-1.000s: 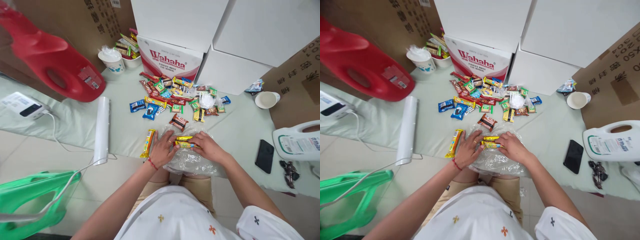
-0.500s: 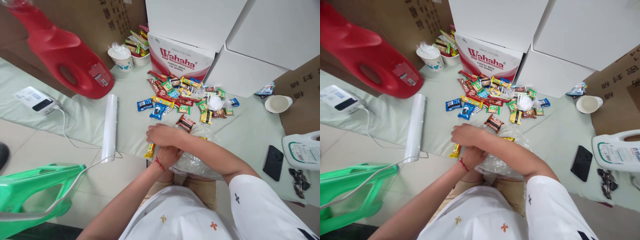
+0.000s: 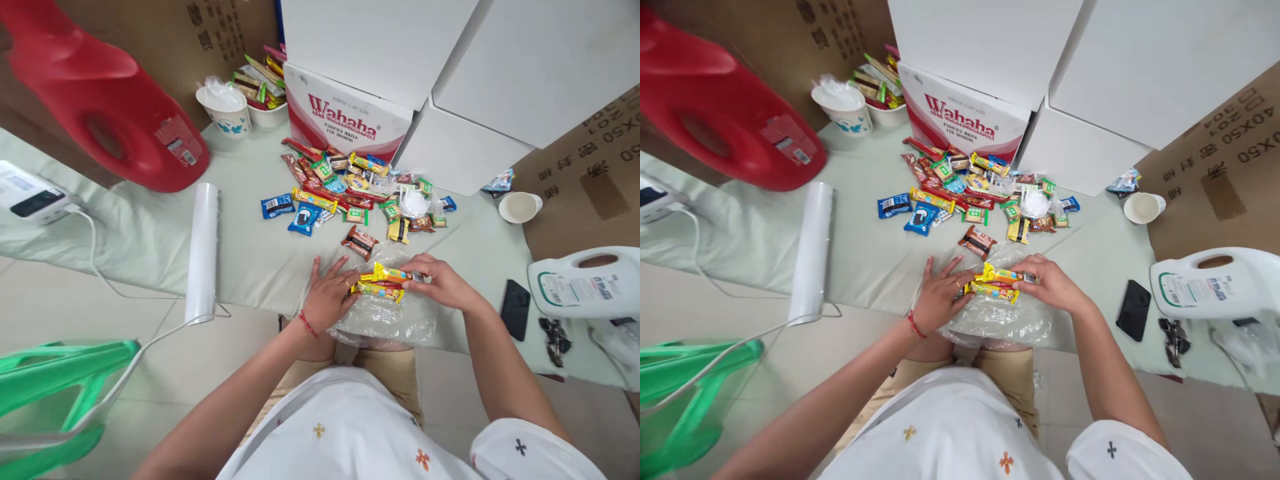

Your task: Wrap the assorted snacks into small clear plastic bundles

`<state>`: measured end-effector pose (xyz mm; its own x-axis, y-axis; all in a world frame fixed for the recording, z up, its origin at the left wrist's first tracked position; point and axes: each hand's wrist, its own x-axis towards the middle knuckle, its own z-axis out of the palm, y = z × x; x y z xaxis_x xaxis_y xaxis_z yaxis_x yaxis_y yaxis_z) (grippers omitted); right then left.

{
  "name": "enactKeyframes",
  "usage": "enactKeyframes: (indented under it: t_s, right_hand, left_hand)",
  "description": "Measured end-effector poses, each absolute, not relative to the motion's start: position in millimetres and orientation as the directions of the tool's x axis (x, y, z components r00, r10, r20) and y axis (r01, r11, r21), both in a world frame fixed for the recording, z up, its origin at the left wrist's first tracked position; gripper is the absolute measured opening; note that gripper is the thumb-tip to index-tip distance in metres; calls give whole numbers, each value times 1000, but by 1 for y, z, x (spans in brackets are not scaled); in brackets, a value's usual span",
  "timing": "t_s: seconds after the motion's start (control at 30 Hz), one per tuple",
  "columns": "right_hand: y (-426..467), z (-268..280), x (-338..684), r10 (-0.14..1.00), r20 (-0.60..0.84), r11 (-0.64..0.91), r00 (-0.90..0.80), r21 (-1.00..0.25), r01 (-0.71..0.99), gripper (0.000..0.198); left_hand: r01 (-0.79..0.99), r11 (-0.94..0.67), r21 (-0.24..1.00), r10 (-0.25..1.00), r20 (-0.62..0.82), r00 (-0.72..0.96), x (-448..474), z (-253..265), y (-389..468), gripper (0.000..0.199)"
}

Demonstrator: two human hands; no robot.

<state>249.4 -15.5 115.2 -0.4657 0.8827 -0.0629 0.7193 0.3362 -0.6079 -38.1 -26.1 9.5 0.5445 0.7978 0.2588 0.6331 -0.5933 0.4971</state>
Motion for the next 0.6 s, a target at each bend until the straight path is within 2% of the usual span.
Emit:
enactKeyframes:
  t_s: [0.07,0.17,0.27,0.33,0.43,0.53,0.6]
  right_hand:
    - [-20,104,239,865,-61,368,-498,-596,714,34]
    - [-14,94,221,819,-103,446,-564,-503,740,31]
    - [1,95,217,784,-109,501,-611,-471,727,30]
    - [16,96,218,822,-41,488,-568,-464,739,30]
    - [44,93,208,926,7,352,-377,-370,860,38]
    - [70,82,179,939,-142,275,-313,-234,933,52]
    - [82,75,164,913,-239,298,-330,-159,941,50]
  left_hand:
    - [644,-583,495,808,271,523,-38,11,-28,42]
    - [686,-536,492,844,341,415,-40,15,-35,50]
    - [704,-556,441,817,445,367,-43,19,-44,44]
    - [682,-627,377,763,471,442,-43,20,-49,41]
    - [633,-704,322,705,427,567,-36,20,-51,51]
    - [632,-696,341,718,352,601,-24,19,-48,60]
    - [640,-679,359,734,314,602,-19,17,-45,56]
